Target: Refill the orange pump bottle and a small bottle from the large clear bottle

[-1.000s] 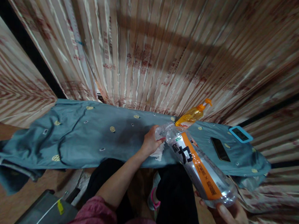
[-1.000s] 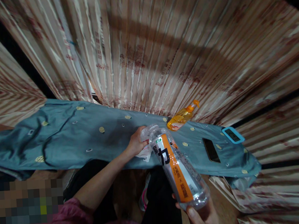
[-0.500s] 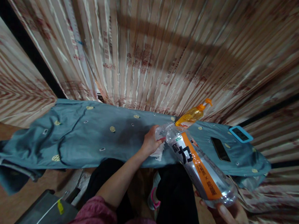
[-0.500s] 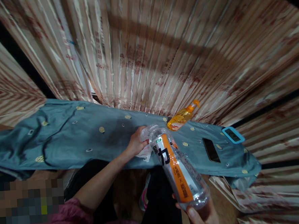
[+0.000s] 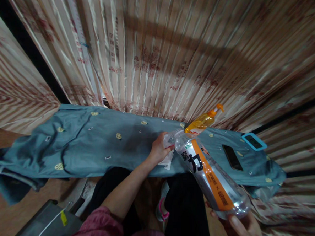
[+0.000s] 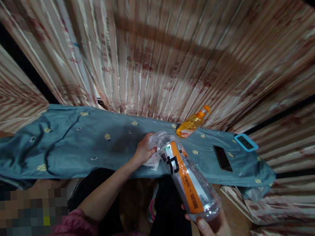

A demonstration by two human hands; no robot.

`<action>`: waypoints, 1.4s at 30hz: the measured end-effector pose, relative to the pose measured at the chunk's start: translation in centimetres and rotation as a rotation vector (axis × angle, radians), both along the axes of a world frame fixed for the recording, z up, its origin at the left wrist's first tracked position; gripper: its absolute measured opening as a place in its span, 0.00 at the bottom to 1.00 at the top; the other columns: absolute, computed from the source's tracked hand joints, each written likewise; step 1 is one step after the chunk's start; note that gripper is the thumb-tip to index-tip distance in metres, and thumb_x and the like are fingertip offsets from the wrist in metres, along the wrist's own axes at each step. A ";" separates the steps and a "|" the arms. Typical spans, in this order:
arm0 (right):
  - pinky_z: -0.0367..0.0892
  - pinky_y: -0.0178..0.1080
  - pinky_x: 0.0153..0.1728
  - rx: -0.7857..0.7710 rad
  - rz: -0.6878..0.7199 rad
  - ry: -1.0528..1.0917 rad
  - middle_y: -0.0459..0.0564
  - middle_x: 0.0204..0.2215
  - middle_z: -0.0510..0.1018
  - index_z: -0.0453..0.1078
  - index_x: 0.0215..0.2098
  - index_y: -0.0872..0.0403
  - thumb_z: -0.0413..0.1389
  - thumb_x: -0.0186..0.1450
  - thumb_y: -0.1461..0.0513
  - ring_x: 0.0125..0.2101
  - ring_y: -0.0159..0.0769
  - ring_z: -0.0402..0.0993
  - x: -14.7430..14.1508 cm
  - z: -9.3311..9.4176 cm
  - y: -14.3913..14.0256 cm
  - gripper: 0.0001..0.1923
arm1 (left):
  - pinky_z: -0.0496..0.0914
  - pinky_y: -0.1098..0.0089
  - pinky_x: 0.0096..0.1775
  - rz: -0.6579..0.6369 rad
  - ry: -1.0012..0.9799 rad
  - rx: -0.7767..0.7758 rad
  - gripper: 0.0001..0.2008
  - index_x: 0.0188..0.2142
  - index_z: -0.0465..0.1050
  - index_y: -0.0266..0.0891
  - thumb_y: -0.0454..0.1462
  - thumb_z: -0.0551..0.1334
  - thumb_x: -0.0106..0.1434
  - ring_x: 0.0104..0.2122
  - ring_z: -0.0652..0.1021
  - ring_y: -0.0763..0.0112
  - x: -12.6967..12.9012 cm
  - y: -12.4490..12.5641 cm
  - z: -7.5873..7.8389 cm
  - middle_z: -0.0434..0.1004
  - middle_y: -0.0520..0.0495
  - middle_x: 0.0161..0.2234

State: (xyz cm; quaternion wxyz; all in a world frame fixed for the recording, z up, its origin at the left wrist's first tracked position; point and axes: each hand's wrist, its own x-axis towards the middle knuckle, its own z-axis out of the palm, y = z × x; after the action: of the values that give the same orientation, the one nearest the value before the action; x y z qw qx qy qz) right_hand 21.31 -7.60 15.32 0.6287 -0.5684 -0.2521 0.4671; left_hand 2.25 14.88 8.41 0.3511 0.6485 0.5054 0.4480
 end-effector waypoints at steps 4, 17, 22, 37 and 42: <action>0.78 0.39 0.33 0.001 0.016 -0.026 0.50 0.36 0.85 0.67 0.57 0.46 0.70 0.53 0.55 0.33 0.44 0.83 0.0 -0.1 0.0 0.35 | 0.72 0.61 0.50 -0.006 0.001 -0.004 0.28 0.51 0.67 0.41 0.34 0.71 0.52 0.48 0.78 0.59 0.0 0.0 0.1 0.77 0.45 0.49; 0.78 0.34 0.33 -0.011 -0.023 0.033 0.50 0.36 0.85 0.65 0.57 0.49 0.72 0.52 0.55 0.32 0.40 0.83 -0.7 0.5 0.1 0.38 | 0.71 0.62 0.51 -0.005 0.002 -0.026 0.28 0.52 0.67 0.40 0.34 0.71 0.52 0.48 0.78 0.60 0.0 0.0 0.0 0.77 0.45 0.48; 0.78 0.34 0.34 -0.008 -0.013 0.040 0.52 0.36 0.85 0.65 0.55 0.49 0.72 0.52 0.56 0.34 0.43 0.84 -0.4 0.4 0.2 0.36 | 0.71 0.61 0.52 -0.010 -0.009 -0.021 0.28 0.52 0.66 0.41 0.33 0.71 0.52 0.49 0.78 0.60 0.0 0.0 0.0 0.77 0.46 0.49; 0.78 0.36 0.34 -0.003 -0.004 0.024 0.50 0.37 0.85 0.69 0.53 0.46 0.72 0.51 0.55 0.34 0.43 0.84 -0.4 0.6 0.2 0.34 | 0.71 0.62 0.51 -0.010 -0.005 -0.021 0.28 0.52 0.66 0.40 0.34 0.71 0.53 0.49 0.78 0.59 0.0 0.0 0.0 0.77 0.45 0.49; 0.78 0.34 0.33 -0.009 0.002 -0.001 0.50 0.36 0.85 0.67 0.54 0.47 0.72 0.50 0.54 0.34 0.42 0.84 -0.4 0.7 0.2 0.36 | 0.71 0.62 0.51 -0.007 0.004 -0.040 0.28 0.53 0.66 0.40 0.34 0.71 0.53 0.49 0.78 0.59 0.0 0.0 0.1 0.77 0.45 0.49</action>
State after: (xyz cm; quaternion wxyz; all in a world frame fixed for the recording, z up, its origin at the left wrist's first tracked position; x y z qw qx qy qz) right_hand 20.89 -7.43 15.99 0.6255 -0.5712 -0.2510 0.4684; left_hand 2.29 14.88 8.50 0.3646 0.6441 0.5125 0.4353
